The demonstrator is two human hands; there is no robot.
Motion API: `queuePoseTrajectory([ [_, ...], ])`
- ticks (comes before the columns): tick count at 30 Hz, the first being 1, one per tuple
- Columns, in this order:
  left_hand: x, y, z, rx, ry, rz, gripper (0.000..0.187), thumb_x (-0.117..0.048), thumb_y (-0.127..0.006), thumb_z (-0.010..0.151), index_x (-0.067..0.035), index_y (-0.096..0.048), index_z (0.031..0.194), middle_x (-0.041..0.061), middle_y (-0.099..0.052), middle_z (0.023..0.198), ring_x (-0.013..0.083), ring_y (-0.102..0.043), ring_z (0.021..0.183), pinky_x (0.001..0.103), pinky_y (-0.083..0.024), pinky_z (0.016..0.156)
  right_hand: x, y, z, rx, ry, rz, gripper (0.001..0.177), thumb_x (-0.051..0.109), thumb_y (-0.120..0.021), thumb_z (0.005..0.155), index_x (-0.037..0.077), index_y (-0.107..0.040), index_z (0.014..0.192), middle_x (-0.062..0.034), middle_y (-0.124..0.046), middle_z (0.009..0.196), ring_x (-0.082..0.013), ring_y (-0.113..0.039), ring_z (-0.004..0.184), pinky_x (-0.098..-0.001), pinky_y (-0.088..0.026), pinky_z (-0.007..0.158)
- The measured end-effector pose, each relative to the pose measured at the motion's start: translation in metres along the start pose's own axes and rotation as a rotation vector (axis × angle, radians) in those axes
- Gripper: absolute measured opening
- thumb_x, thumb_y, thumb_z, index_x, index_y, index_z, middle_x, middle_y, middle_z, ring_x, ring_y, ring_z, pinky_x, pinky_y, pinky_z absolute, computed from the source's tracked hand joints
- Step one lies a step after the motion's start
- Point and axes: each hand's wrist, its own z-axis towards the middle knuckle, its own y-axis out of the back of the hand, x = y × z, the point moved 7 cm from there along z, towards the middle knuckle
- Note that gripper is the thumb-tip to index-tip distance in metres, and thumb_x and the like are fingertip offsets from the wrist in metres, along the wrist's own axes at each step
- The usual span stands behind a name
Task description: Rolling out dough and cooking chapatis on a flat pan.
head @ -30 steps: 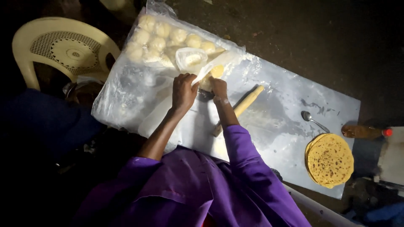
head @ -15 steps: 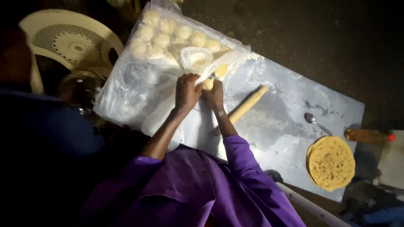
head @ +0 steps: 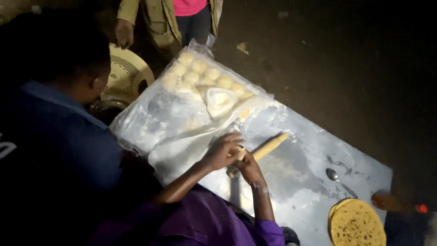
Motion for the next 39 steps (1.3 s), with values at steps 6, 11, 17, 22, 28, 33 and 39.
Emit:
queuePoseTrajectory([
  [6,0.02,-0.074,-0.038,-0.033,0.643,-0.722,0.05,-0.031,-0.069,0.092,-0.008,-0.063,0.136,0.011,-0.071,0.11,0.0221,-0.066,0.092,0.038,-0.055,0.076,0.037,0.009,-0.042,-0.072,0.275,-0.255,0.056,0.001,-0.076,0.081,0.002,-0.052,0.132,-0.0044,-0.064,0.12,-0.0153,-0.064,0.11,-0.0326,-0.056,0.088],
  [11,0.035,-0.12,-0.041,-0.146,0.553,-1.156,0.044,-0.029,-0.068,0.102,0.004,-0.066,0.131,0.007,-0.073,0.114,0.0136,-0.069,0.105,0.03,-0.055,0.091,0.035,0.052,-0.071,-0.315,0.241,-0.114,0.038,0.006,-0.071,0.093,0.001,-0.063,0.129,-0.0063,-0.072,0.115,-0.0171,-0.067,0.103,-0.0307,-0.055,0.089],
  [17,-0.043,-0.116,-0.04,-0.01,0.351,-0.847,0.06,-0.026,-0.071,0.099,-0.006,-0.047,0.15,0.01,-0.067,0.128,0.0151,-0.064,0.113,0.034,-0.054,0.096,0.026,0.061,-0.1,-0.19,0.333,-0.093,0.044,0.006,-0.074,0.092,0.003,-0.058,0.133,-0.005,-0.066,0.118,-0.0146,-0.062,0.106,-0.0299,-0.051,0.087],
  [22,-0.062,-0.115,-0.048,-0.218,0.393,-0.954,0.041,-0.027,-0.063,0.108,0.001,-0.065,0.138,0.009,-0.069,0.137,0.0134,-0.062,0.126,0.028,-0.049,0.108,0.032,0.059,-0.116,-0.35,0.439,0.092,0.028,0.008,-0.07,0.113,-0.008,-0.061,0.134,-0.0103,-0.06,0.11,-0.0175,-0.056,0.106,-0.0307,-0.047,0.093],
  [28,-0.053,-0.124,-0.052,-0.042,0.392,-0.931,0.044,-0.019,-0.068,0.103,0.001,-0.061,0.142,0.014,-0.069,0.127,0.0168,-0.062,0.105,0.032,-0.053,0.092,0.056,0.047,-0.118,-0.195,0.34,-0.16,0.045,0.003,-0.069,0.089,0.001,-0.059,0.132,-0.0065,-0.066,0.132,-0.0152,-0.063,0.118,-0.0306,-0.053,0.097],
  [33,-0.069,-0.1,-0.054,-0.297,0.421,-1.079,0.043,-0.017,-0.063,0.107,0.002,-0.06,0.145,0.009,-0.067,0.137,0.0122,-0.062,0.123,0.028,-0.051,0.107,0.047,0.047,-0.117,-0.353,0.442,-0.233,0.034,0.001,-0.067,0.104,-0.002,-0.061,0.137,-0.0122,-0.068,0.13,-0.0192,-0.064,0.117,-0.0322,-0.054,0.099],
  [39,-0.055,-0.124,-0.057,-0.141,0.398,-1.012,0.052,-0.013,-0.07,0.097,0.006,-0.056,0.144,0.018,-0.058,0.144,0.0221,-0.058,0.113,0.038,-0.051,0.097,0.07,0.041,-0.123,-0.178,0.426,-0.053,0.059,0.001,-0.071,0.086,0.008,-0.052,0.141,-0.0094,-0.069,0.118,-0.0161,-0.067,0.105,-0.0309,-0.056,0.089],
])
